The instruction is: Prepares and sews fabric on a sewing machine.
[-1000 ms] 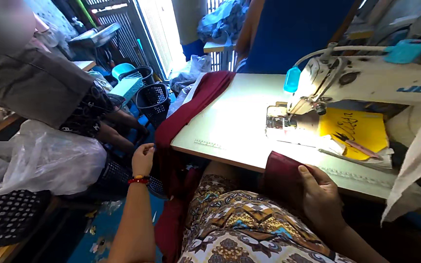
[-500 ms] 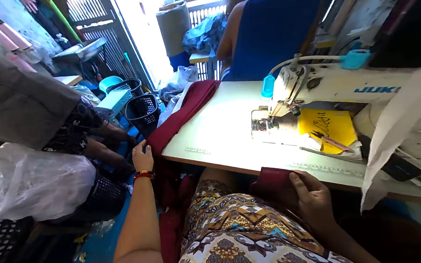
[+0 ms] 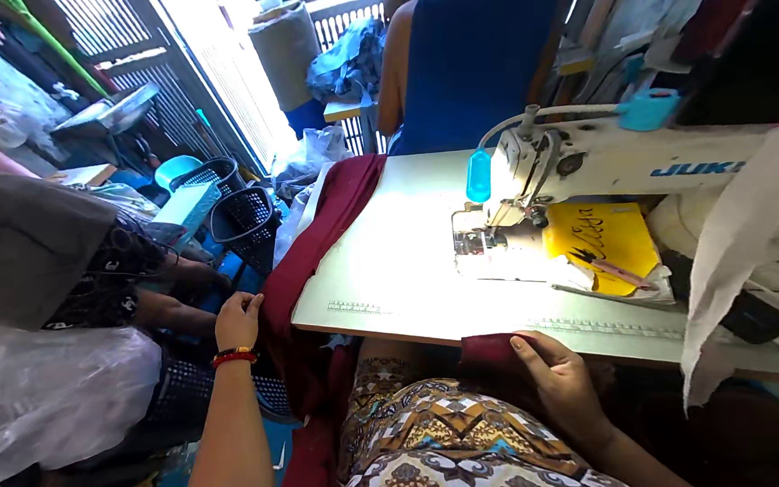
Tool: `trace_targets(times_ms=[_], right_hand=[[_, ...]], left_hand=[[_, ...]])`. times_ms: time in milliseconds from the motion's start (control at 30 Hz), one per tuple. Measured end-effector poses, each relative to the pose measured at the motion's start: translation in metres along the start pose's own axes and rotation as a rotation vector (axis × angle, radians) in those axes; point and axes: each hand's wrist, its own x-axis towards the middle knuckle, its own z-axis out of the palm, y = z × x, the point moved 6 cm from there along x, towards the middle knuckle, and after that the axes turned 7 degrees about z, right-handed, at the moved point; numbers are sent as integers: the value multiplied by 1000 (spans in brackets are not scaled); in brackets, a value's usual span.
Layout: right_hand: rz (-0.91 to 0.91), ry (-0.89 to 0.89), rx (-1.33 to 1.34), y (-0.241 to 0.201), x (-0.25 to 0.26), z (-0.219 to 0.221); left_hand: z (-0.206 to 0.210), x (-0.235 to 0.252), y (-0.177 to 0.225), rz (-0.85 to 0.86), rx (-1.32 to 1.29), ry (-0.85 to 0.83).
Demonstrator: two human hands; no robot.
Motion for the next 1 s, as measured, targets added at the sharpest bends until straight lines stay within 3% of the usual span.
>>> trace_targets(times_ms=[167,267,367,600,667,800,833,933,1000], right_hand=[[-110,-154,-54,-7,0,8],[-150,-185,-78,-5,3,10],[-117,-187,-82,-5,6,13],[-25,-284,19,-9,15,20],[1,-321,57,-10,17,22],[29,-353,144,-16,22,22],[49,-349,172,-18,23,22],[106,-425,221,-25,26,29],[32,-587,214,-33,24,46]], left_hand=[[-4,0,9,83,214,54],[-5,1,5,227,230,198],[-14,-1,8,207,90,261],[-31,-12,30,53,-455,227],[-32,-11,30,13,-455,145],[-38,-17,37,-20,-180,-328],[-45,-26,50,9,-185,-377],[-65,-64,100,231,-671,-377],[-63,-91,140,428,-981,-422]])
